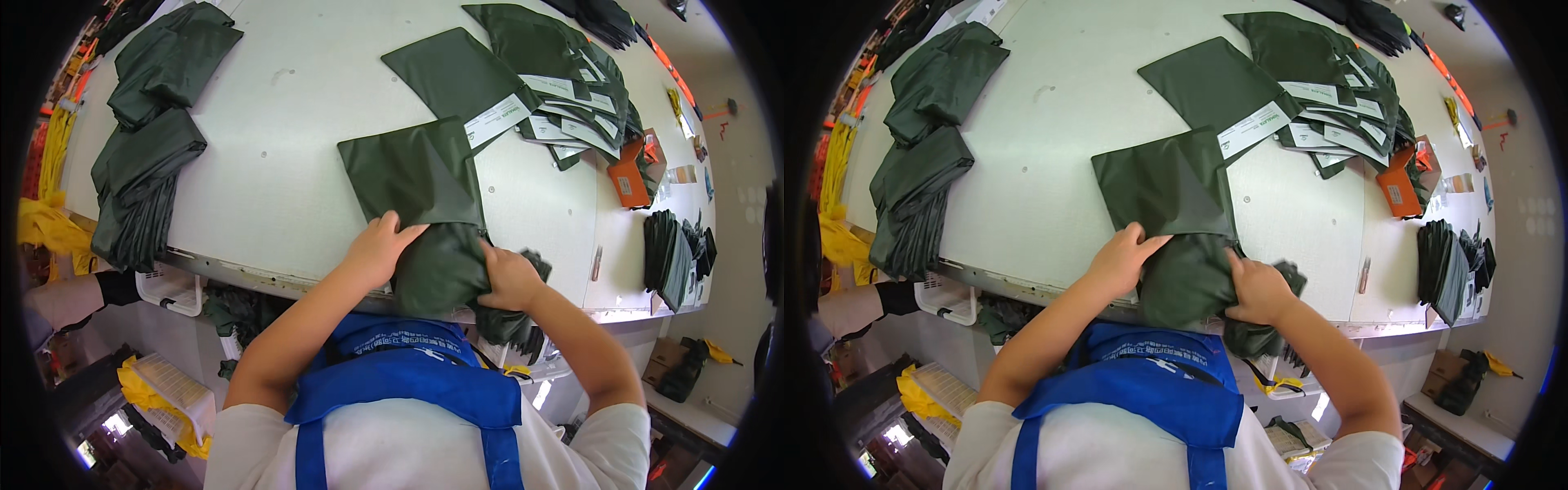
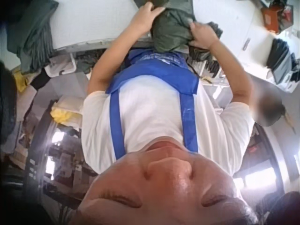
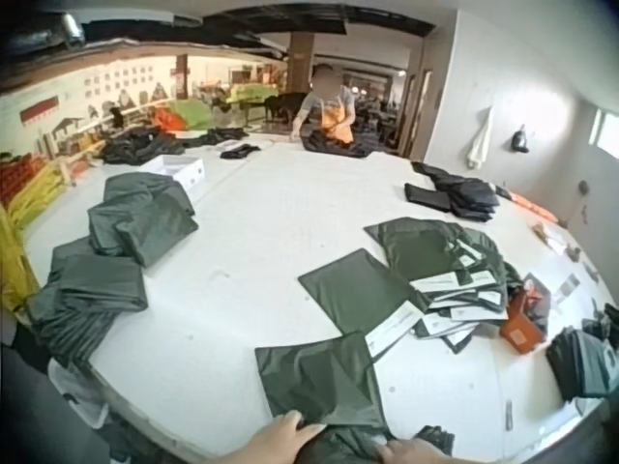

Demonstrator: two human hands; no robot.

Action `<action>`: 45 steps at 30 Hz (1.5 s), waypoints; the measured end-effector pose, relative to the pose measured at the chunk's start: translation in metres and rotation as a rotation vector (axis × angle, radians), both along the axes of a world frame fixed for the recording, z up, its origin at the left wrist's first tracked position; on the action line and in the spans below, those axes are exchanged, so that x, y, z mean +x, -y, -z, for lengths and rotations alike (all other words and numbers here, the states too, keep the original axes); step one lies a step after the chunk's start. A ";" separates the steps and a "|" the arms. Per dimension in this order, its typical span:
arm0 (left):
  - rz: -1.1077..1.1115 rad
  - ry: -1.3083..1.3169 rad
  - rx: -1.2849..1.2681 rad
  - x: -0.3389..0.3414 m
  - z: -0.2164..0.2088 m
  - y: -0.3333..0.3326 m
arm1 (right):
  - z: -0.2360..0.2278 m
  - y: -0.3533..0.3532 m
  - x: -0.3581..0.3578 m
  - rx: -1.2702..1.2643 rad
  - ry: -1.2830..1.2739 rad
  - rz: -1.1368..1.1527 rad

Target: The person folds a green jacket on a white table, aligns the edges, and places it into a plastic packaging bag. The person then folds the jacket again and places it into a white box.

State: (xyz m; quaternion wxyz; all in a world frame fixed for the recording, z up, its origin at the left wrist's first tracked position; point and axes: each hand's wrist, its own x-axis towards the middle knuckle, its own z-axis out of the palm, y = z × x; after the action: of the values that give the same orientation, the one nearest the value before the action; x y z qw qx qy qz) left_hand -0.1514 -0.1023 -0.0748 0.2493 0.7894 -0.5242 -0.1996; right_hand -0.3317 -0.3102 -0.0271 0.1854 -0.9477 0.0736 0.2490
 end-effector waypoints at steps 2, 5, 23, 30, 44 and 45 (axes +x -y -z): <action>-0.030 0.003 -0.117 -0.010 -0.005 -0.010 | -0.003 -0.007 -0.002 -0.033 -0.129 0.359; -0.119 0.072 -0.376 -0.029 -0.016 0.000 | 0.006 -0.015 -0.006 -0.077 -0.061 0.497; -0.285 -0.039 -0.779 -0.006 0.001 0.024 | 0.019 -0.009 0.032 0.910 0.562 1.127; -0.266 -0.145 -0.645 -0.026 0.002 0.038 | 0.068 0.022 0.018 1.335 0.703 1.144; -0.411 -0.927 -0.721 -0.041 0.040 0.070 | 0.025 0.008 0.025 1.719 0.862 1.094; -0.418 -0.822 -0.688 -0.039 0.042 0.068 | 0.023 0.006 0.024 1.683 0.884 1.097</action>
State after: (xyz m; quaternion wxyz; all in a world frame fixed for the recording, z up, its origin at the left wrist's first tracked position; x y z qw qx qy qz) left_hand -0.1904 -0.1707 -0.1166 0.7092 0.6073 -0.2519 -0.2544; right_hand -0.3079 -0.3166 -0.0504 0.8684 -0.3622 0.2188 -0.2586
